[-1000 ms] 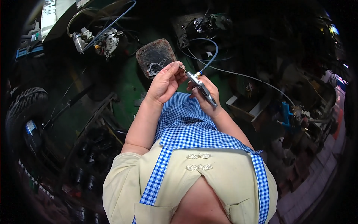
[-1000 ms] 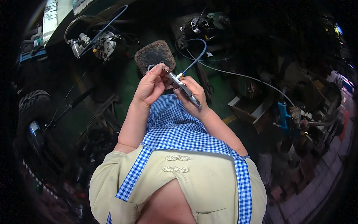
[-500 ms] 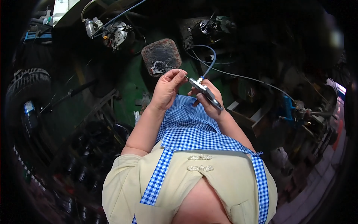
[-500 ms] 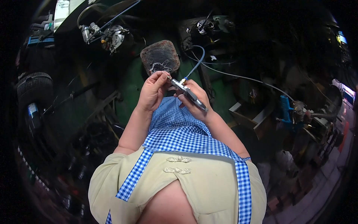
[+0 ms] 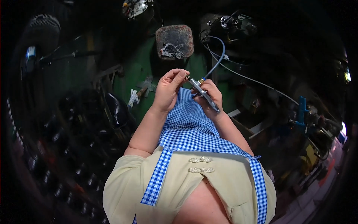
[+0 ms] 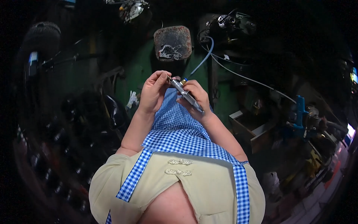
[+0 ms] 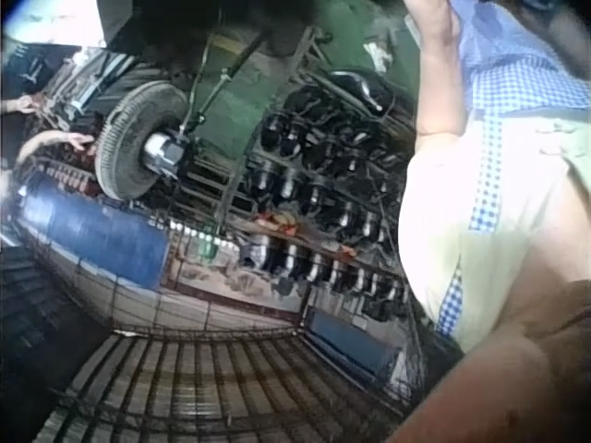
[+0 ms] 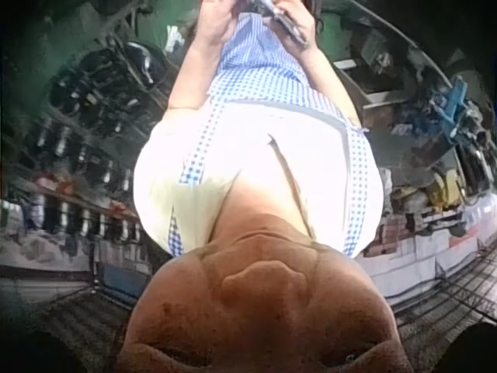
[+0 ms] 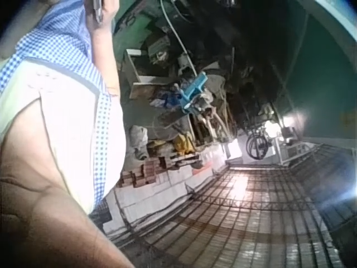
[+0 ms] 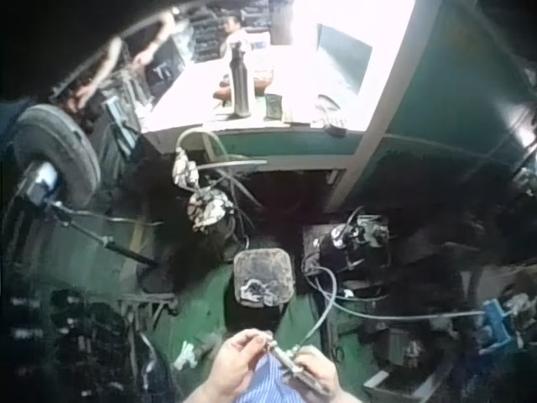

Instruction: Assembling and finishing shoes using a spray gun and various hand tools.

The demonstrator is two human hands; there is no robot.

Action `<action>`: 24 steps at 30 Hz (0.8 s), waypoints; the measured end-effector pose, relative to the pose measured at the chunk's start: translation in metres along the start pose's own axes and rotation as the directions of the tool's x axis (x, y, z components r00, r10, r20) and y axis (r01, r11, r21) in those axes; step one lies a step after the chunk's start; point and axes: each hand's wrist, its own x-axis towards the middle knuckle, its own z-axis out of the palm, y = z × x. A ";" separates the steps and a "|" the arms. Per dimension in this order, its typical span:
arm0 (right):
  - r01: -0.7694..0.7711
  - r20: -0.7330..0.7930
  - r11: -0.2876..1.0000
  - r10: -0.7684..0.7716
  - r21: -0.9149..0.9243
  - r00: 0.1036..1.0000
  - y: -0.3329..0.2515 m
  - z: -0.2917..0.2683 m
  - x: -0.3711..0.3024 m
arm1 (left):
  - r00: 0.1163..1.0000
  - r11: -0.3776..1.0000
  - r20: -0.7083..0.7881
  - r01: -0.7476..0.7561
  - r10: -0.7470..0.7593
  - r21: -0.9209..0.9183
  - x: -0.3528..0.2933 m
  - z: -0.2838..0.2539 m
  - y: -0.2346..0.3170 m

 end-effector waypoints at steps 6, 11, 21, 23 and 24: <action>0.041 0.120 0.999 -0.043 0.022 0.992 0.000 -0.005 -0.057 | 0.998 0.998 0.020 -0.056 0.056 0.012 -0.061 -0.006 -0.041; 0.042 0.074 0.999 -0.039 -0.034 0.996 0.024 0.021 -0.081 | 0.995 0.986 -0.054 0.081 -0.089 -0.146 -0.059 -0.026 -0.067; 0.023 0.009 0.943 -0.022 -0.333 1.000 0.101 0.028 -0.074 | 0.968 0.964 0.111 0.238 -0.225 -0.120 0.033 -0.136 -0.132; 0.072 -0.008 0.918 -0.081 -0.389 0.997 0.114 0.033 -0.067 | 0.940 0.937 -0.196 0.311 -0.278 0.159 0.088 -0.196 -0.155; 0.056 0.011 0.900 -0.057 -0.433 0.998 0.123 0.033 -0.069 | 0.929 0.919 -0.308 0.292 -0.205 0.267 0.116 -0.216 -0.160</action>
